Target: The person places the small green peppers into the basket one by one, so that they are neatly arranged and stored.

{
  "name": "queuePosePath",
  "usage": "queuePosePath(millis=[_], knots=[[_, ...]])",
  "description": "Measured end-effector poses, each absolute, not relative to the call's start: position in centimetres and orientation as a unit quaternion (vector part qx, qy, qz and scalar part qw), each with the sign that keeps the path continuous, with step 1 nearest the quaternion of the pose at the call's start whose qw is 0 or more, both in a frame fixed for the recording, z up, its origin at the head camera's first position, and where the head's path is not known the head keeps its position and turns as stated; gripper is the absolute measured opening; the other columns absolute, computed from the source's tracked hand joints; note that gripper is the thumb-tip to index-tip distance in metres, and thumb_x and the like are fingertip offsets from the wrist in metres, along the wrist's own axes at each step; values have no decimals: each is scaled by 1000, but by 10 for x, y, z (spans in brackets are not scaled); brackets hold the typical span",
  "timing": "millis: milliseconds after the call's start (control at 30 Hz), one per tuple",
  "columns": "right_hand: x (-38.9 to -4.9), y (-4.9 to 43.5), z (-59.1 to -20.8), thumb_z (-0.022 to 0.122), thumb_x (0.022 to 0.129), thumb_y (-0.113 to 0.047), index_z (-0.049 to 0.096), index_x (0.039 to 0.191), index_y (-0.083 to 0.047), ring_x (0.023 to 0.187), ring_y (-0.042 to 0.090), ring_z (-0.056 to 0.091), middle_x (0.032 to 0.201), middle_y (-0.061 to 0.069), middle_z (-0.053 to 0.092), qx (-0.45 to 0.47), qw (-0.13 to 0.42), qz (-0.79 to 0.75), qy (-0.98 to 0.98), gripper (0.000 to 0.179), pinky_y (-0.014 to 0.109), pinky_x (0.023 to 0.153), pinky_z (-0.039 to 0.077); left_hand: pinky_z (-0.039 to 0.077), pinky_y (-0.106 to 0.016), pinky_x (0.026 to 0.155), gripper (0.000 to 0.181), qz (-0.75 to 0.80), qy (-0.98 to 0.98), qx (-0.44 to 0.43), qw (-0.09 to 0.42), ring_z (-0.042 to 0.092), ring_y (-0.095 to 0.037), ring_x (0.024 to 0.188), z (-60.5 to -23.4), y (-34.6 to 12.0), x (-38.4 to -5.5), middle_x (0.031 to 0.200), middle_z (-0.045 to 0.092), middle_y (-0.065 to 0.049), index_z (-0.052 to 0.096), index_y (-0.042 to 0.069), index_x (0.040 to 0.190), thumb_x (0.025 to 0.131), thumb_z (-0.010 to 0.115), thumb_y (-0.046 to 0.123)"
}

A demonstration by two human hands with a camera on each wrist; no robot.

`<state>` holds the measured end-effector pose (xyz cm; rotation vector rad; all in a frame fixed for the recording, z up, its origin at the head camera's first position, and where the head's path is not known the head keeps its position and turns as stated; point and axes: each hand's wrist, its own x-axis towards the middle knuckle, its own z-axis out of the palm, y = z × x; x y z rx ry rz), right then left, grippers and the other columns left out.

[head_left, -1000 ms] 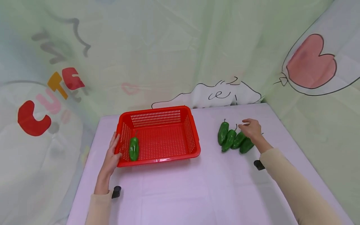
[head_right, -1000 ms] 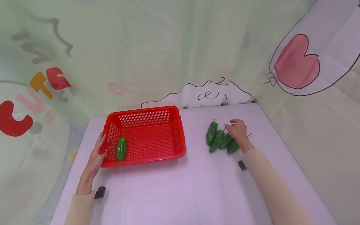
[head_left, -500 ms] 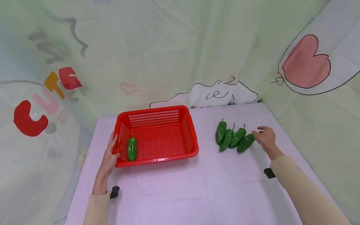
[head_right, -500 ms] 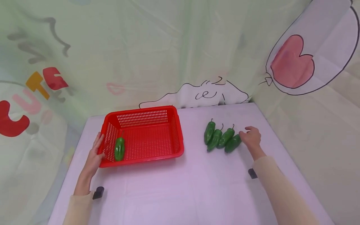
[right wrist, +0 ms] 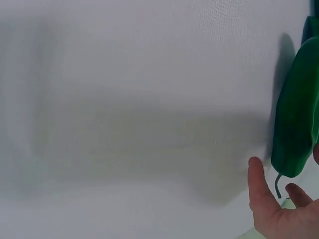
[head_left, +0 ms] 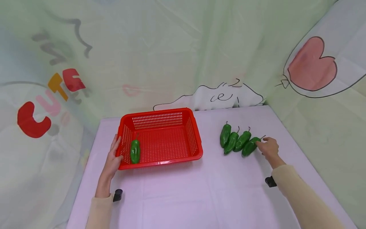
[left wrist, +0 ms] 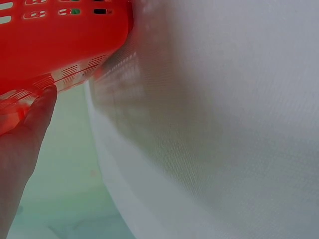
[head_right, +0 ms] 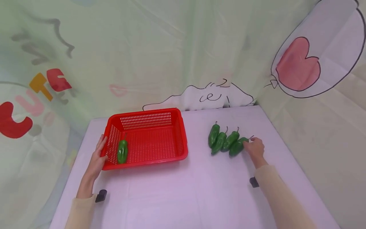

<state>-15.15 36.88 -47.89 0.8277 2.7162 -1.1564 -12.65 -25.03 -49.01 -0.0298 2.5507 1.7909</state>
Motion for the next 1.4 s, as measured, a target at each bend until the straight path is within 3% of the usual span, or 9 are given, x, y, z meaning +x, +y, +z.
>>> queuePosePath(millis=[133, 300, 567, 733, 933, 1167, 1400], knots=[[-156, 365, -485, 52, 91, -17, 35, 141, 18, 98, 41, 60, 131, 41, 45, 266, 38, -395, 878, 63, 28, 57, 56, 32, -53, 111, 84, 576, 817, -8, 5, -1, -22, 151, -492, -250, -127, 166, 0, 7, 17, 21, 159, 87, 41, -15], [-162, 363, -490, 52, 89, -12, 31, 143, 18, 107, 47, 56, 134, 43, 40, 262, 39, -417, 870, 65, 32, 60, 59, 33, -52, 111, 84, 578, 815, -18, 15, -1, -21, 151, -490, -249, -127, 166, -1, 9, 16, 22, 159, 88, 42, -15], [-166, 359, -492, 54, 88, -7, 31, 143, 17, 106, 45, 55, 128, 41, 44, 251, 38, -422, 871, 64, 23, 55, 54, 34, -53, 108, 80, 582, 813, -24, 27, -1, -28, 151, -461, -239, -117, 166, -1, -3, 16, 9, 158, 87, 42, -16], [-167, 358, -492, 56, 88, -4, 31, 143, 17, 106, 45, 56, 127, 42, 44, 246, 39, -422, 872, 64, 22, 56, 53, 35, -52, 108, 78, 580, 814, -23, 25, -1, -28, 151, -452, -234, -113, 166, 0, -5, 16, 8, 158, 87, 41, -15], [-168, 360, -491, 55, 88, -4, 30, 144, 17, 109, 46, 54, 130, 42, 42, 240, 48, -423, 872, 65, 24, 60, 55, 34, -53, 109, 79, 586, 809, -26, 27, -1, -26, 151, -463, -239, -118, 166, -1, -1, 17, 10, 158, 87, 42, -16], [-168, 361, -476, 54, 90, -3, 28, 144, 17, 110, 47, 55, 131, 44, 41, 230, 46, -421, 876, 64, 28, 65, 58, 36, -51, 109, 84, 581, 813, -24, 17, -1, -21, 152, -488, -247, -126, 166, 0, 9, 18, 22, 159, 88, 43, -14], [-173, 357, -457, 54, 92, -4, 26, 146, 16, 114, 48, 54, 134, 44, 39, 207, 46, -429, 878, 64, 26, 66, 58, 32, -54, 111, 84, 580, 814, -15, 8, -1, -21, 151, -490, -249, -126, 166, 0, 8, 18, 23, 159, 88, 42, -14]])
